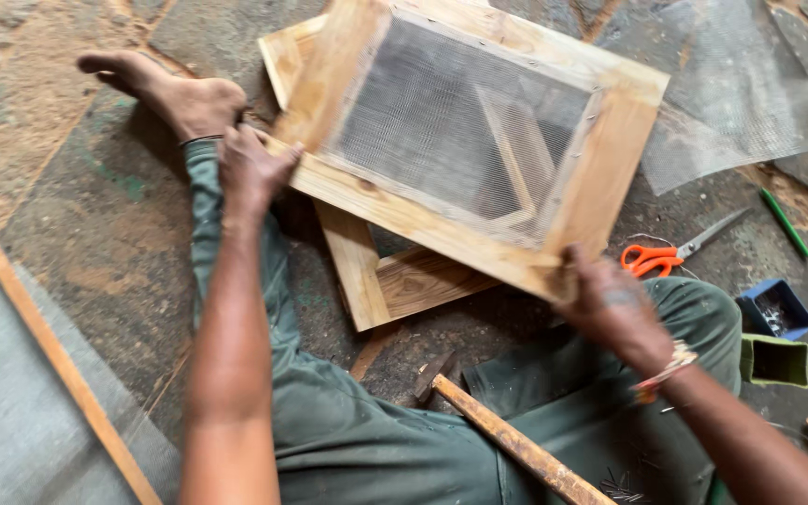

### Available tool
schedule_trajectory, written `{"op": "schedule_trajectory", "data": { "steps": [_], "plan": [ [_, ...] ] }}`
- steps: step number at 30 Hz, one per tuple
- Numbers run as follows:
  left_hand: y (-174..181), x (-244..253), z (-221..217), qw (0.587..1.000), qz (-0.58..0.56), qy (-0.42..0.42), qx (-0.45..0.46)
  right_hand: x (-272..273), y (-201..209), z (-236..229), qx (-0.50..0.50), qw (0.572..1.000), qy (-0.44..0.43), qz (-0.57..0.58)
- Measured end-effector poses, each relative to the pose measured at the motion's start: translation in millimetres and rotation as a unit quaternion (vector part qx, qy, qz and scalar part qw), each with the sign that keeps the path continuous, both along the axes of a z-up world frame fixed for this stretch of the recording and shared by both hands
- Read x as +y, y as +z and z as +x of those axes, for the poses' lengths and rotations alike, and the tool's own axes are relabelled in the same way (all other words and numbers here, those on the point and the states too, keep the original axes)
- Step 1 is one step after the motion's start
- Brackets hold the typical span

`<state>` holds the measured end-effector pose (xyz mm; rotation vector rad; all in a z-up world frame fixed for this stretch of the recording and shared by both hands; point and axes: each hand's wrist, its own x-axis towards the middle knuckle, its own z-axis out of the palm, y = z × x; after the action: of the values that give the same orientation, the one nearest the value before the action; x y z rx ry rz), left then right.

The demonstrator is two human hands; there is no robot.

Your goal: The person sits on the floor and uses a hammer to drive nails through a mesh screen into a wooden frame. The person repeatedly picks up nails, positions them, and hammers them in to secure the screen along the frame's edges.

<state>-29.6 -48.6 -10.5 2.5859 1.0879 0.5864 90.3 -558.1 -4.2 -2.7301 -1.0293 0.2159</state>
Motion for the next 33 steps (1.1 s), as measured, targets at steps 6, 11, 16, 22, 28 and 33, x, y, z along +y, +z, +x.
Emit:
{"op": "schedule_trajectory", "data": {
  "steps": [6,11,16,22,28,33],
  "plan": [
    [-12,-90,-51,0.997,-0.051,0.066,-0.006,-41,-15,80,-0.072,0.997,0.031,0.011],
    [-13,-164,-100,0.982,-0.123,0.12,0.078,-46,-19,141,-0.154,0.98,0.084,0.089],
    [-4,-225,-138,0.974,-0.218,0.043,0.034,-21,-15,122,-0.274,0.946,0.024,0.168],
    [14,-161,-117,0.989,-0.099,0.072,-0.081,13,9,37,0.116,0.967,-0.091,0.209],
    [25,-37,-67,0.996,0.005,-0.087,0.031,48,35,0,0.318,0.893,-0.121,0.296],
    [17,-18,-59,0.988,-0.062,-0.035,0.134,68,33,8,0.315,0.874,-0.19,0.318]
  ]
}}
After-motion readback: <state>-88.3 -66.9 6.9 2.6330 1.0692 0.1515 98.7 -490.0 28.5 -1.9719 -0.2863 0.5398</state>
